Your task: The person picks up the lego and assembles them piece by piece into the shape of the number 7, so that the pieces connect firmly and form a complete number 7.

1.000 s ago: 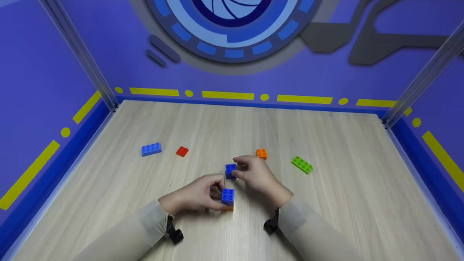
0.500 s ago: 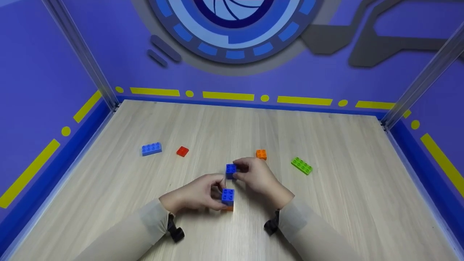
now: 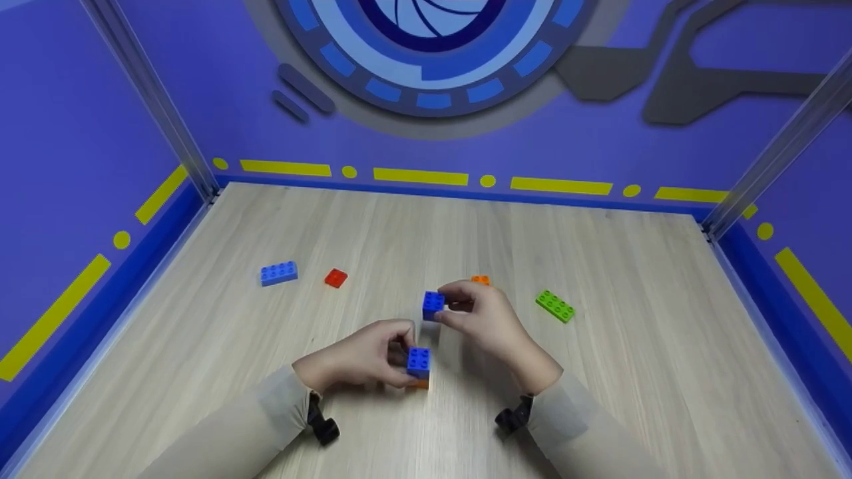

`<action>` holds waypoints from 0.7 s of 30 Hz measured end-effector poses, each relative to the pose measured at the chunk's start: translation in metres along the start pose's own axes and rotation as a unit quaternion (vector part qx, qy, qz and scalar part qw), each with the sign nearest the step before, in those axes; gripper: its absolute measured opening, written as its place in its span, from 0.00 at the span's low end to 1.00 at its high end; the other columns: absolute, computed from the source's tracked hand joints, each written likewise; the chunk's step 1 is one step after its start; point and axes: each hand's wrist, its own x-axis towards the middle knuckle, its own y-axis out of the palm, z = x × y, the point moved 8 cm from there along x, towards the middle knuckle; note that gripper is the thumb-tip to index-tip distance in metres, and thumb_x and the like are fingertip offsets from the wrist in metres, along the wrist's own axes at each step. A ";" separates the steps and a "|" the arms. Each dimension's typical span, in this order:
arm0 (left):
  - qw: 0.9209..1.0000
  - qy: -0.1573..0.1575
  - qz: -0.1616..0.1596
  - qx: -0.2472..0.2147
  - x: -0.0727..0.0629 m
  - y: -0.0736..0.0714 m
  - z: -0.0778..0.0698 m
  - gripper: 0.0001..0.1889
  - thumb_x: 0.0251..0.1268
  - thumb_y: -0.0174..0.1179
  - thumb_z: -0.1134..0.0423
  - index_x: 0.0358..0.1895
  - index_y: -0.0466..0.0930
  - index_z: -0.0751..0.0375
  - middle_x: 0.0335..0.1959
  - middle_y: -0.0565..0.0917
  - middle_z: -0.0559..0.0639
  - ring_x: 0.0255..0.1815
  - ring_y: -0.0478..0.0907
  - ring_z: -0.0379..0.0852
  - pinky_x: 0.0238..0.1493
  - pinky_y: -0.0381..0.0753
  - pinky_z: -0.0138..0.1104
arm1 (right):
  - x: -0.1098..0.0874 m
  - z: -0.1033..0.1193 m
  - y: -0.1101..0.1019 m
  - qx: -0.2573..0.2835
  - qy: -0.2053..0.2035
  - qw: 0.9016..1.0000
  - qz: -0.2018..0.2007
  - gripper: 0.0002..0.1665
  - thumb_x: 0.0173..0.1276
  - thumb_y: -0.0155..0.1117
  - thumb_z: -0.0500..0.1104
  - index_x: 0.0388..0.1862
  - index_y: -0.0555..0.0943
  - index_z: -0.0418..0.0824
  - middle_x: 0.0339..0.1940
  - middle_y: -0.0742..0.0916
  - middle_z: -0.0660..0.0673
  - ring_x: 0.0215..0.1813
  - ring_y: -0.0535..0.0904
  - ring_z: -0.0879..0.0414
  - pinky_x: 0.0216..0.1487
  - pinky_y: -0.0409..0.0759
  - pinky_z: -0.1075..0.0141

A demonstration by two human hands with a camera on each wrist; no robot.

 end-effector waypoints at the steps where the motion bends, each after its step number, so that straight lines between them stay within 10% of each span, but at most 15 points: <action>1: 1.000 -0.002 0.000 0.001 0.000 0.000 0.000 0.21 0.60 0.87 0.66 0.42 0.79 0.58 0.49 0.86 0.38 0.49 0.91 0.30 0.57 0.90 0.28 | -0.002 0.001 -0.002 0.007 0.002 1.000 -0.001 0.25 0.76 0.80 0.42 0.69 0.88 0.38 0.63 0.94 0.39 0.66 0.92 0.43 0.65 0.92 0.61; 21: 1.000 -0.006 0.007 -0.007 0.001 0.000 0.000 0.22 0.59 0.86 0.68 0.50 0.83 0.55 0.45 0.88 0.38 0.48 0.91 0.32 0.58 0.91 0.30 | -0.035 0.036 0.003 0.076 -0.065 0.994 0.044 0.21 0.75 0.80 0.40 0.64 0.88 0.37 0.60 0.94 0.39 0.59 0.93 0.57 0.62 0.89 0.70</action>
